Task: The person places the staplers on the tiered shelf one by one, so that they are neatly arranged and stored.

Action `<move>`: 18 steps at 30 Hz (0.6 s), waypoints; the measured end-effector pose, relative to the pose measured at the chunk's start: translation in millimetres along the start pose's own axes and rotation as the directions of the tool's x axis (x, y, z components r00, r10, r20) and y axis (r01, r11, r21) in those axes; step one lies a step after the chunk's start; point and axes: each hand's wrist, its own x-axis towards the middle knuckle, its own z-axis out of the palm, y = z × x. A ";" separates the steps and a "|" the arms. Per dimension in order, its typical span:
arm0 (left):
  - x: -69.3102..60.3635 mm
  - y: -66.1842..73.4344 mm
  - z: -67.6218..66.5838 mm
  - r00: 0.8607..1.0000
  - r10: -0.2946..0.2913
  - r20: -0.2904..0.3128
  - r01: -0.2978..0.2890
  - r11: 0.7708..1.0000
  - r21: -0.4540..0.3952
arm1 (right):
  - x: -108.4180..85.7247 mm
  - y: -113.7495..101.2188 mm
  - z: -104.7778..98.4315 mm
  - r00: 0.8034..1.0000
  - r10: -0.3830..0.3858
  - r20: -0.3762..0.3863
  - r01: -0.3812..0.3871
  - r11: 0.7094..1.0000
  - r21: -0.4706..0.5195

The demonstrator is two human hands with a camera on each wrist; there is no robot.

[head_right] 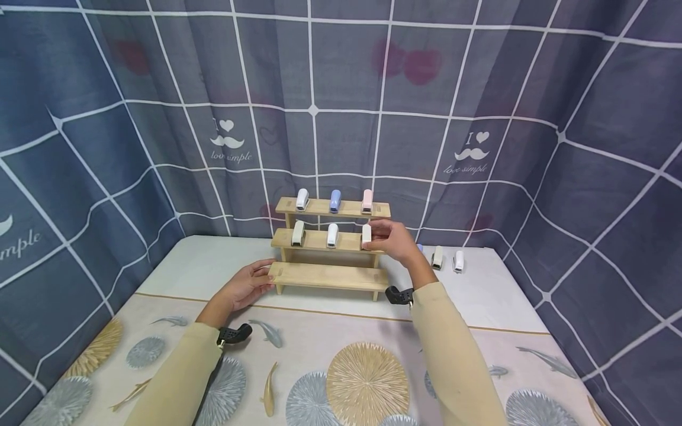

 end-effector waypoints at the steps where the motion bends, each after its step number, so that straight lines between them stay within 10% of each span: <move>1: 0.1 -0.4 0.1 1.000 0.000 -0.001 0.000 1.000 -0.003 | -0.2 0.5 0.0 1.000 0.001 -0.002 -0.001 1.000 0.001; 18: 1.9 -4.2 -2.5 1.000 0.021 0.009 -0.021 1.000 -0.001 | -15.4 9.6 -2.3 0.997 -0.060 -0.052 0.064 0.995 0.081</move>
